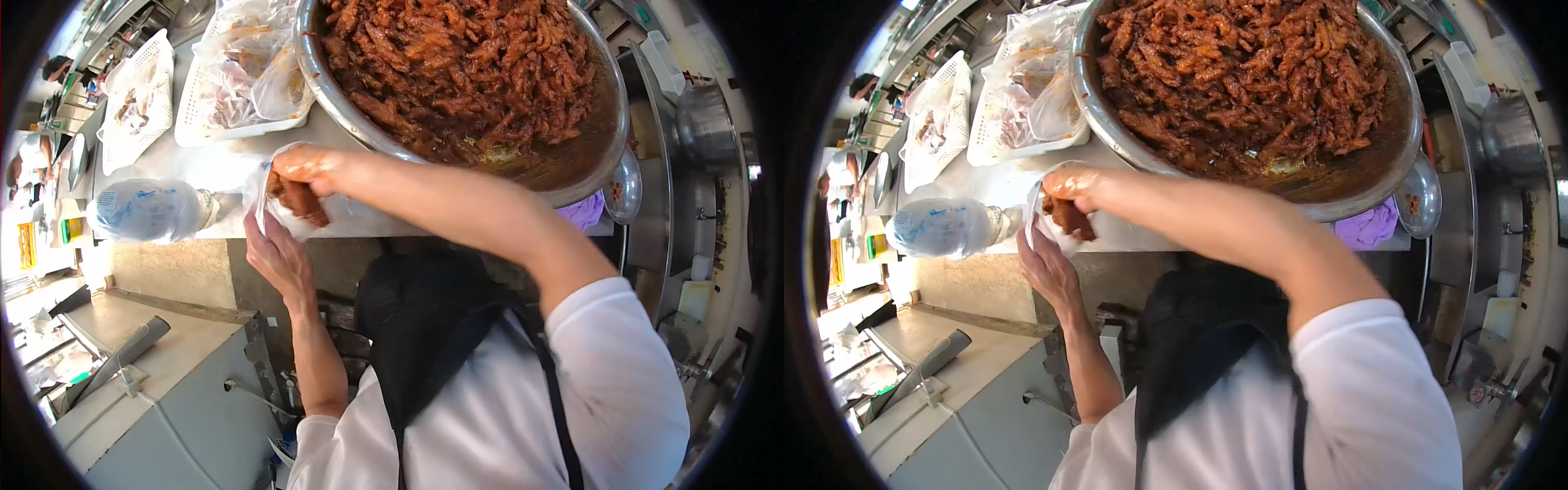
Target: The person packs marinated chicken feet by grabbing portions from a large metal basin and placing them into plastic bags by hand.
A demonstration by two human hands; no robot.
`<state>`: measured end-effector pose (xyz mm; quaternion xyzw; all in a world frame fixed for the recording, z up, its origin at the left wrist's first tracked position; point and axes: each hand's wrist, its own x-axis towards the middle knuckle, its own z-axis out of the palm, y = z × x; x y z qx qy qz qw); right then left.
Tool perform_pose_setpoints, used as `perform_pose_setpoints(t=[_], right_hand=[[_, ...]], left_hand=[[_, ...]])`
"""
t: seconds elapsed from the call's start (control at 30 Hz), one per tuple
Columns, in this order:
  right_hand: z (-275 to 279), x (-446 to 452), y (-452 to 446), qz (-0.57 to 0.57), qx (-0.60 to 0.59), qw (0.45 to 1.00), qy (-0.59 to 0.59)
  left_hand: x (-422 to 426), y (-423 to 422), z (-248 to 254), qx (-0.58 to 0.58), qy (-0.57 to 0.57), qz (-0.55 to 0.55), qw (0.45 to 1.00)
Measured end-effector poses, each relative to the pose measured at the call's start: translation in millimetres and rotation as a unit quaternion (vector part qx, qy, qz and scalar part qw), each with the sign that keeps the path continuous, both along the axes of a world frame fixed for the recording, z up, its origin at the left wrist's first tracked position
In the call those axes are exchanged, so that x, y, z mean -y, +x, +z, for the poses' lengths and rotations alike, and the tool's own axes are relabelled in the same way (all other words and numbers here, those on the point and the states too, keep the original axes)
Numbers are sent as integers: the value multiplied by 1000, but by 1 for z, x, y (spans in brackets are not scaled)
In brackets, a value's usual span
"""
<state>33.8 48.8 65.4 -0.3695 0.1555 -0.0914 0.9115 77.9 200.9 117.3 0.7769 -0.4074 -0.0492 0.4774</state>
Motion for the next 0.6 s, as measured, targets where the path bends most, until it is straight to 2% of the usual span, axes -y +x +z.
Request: perform_pose_setpoints(t=[0.03,0.1,0.13,0.23,0.27,0.33,0.37,0.4,0.43,0.47,0.5,0.57,0.6], right_hand=[[-2,-10,34,-124,-199,969,82],[-26,-19,62,-136,-192,971,45],[-29,-16,71,-144,-187,972,21],[26,-22,36,-182,-87,979,-20],[27,-9,26,-139,-138,975,-106],[43,9,3,-191,-82,969,-134],[70,11,-19,-216,-60,967,-119],[96,23,-69,-253,-54,946,-196],[93,36,-93,-277,-64,915,-286],[104,44,-123,-307,-133,881,-334],[109,55,-155,-326,-192,857,-350],[103,74,-223,-345,-292,777,-439],[84,92,-260,-305,-405,689,-518]], left_hand=[[1,10,-4,36,15,6,999],[-2,34,-12,106,53,23,993],[-2,31,5,98,22,46,994],[17,46,11,104,-43,11,994],[29,52,14,99,-41,-23,994],[67,75,27,108,41,-5,993],[91,96,25,133,8,19,991],[107,135,43,202,-65,2,977],[123,174,61,278,-134,-12,951],[138,214,79,352,-194,-17,915],[151,282,82,245,-178,-25,953],[146,211,112,231,-257,20,938],[140,208,104,323,-152,92,929]])
